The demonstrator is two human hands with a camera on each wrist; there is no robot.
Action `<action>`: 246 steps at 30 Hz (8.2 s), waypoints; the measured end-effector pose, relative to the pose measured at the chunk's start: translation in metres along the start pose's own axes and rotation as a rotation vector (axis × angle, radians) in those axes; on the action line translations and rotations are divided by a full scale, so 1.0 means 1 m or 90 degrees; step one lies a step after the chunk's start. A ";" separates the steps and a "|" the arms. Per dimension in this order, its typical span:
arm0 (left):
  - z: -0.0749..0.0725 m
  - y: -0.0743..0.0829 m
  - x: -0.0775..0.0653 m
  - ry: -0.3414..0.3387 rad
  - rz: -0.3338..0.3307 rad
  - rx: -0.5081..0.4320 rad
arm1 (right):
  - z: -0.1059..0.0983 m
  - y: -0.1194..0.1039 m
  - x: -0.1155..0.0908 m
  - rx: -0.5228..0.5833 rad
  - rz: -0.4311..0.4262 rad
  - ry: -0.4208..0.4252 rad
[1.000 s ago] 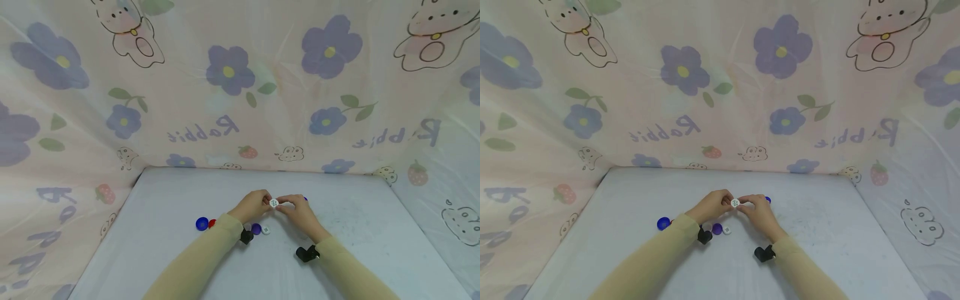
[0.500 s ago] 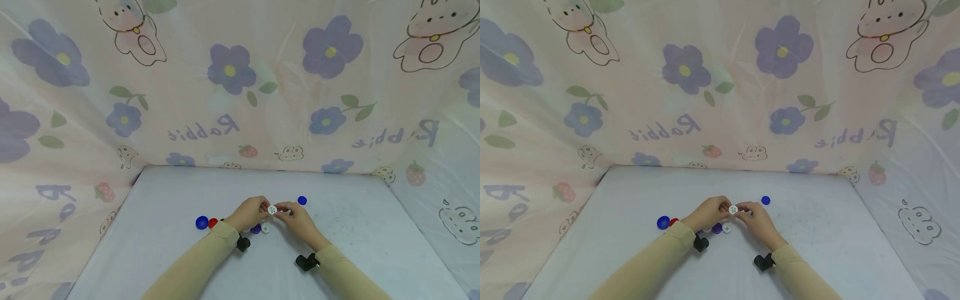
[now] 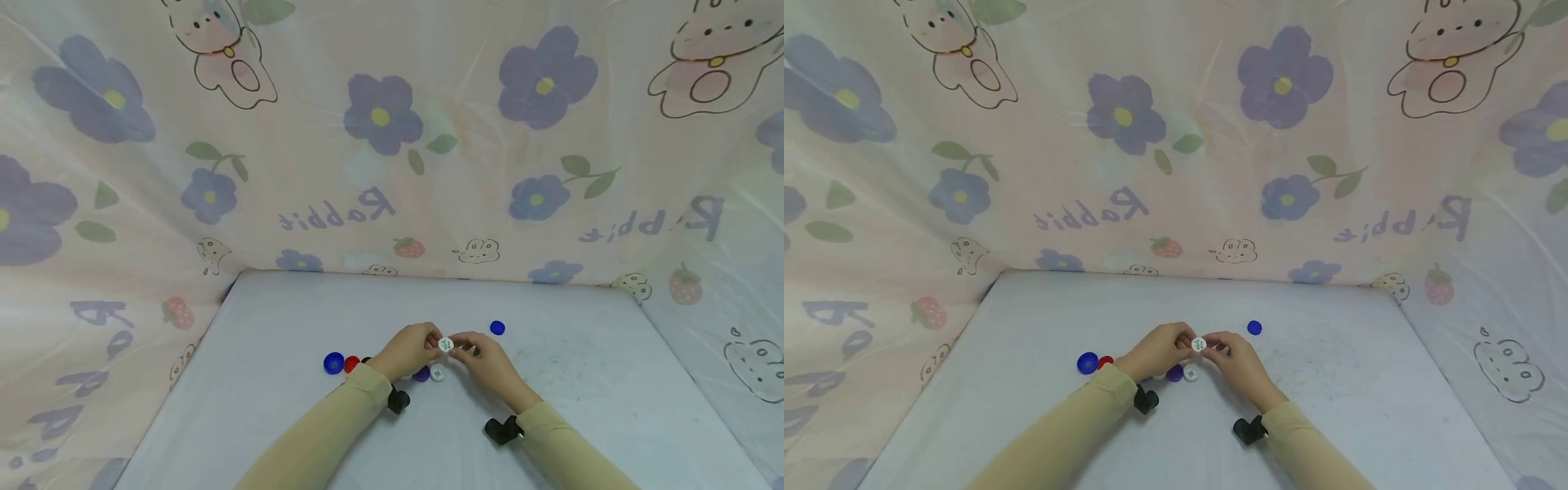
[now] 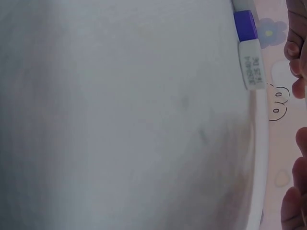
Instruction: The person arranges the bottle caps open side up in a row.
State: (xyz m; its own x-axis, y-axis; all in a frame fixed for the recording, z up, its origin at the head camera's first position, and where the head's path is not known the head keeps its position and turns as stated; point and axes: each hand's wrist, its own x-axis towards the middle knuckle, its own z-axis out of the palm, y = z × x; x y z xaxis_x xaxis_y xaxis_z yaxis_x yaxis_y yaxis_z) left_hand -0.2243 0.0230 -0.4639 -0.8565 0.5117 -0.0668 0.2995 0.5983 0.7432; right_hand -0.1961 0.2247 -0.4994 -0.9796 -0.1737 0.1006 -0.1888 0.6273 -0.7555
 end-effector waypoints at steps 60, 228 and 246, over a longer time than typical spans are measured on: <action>0.007 -0.007 0.003 0.039 0.032 0.003 | 0.004 -0.004 0.001 0.057 0.075 0.018; 0.054 0.054 0.058 0.051 -0.093 0.028 | -0.080 0.064 -0.005 0.041 0.112 0.010; 0.067 0.044 0.080 -0.025 -0.114 0.029 | -0.073 0.077 0.018 -0.049 0.143 -0.026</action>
State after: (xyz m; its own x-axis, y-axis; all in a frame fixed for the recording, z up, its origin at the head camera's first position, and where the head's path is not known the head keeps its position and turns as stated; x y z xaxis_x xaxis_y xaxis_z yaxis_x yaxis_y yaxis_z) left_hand -0.2517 0.1320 -0.4816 -0.8810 0.4181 -0.2214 0.1635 0.7082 0.6868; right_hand -0.2332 0.3249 -0.5087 -0.9944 -0.0530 -0.0911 0.0267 0.7094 -0.7043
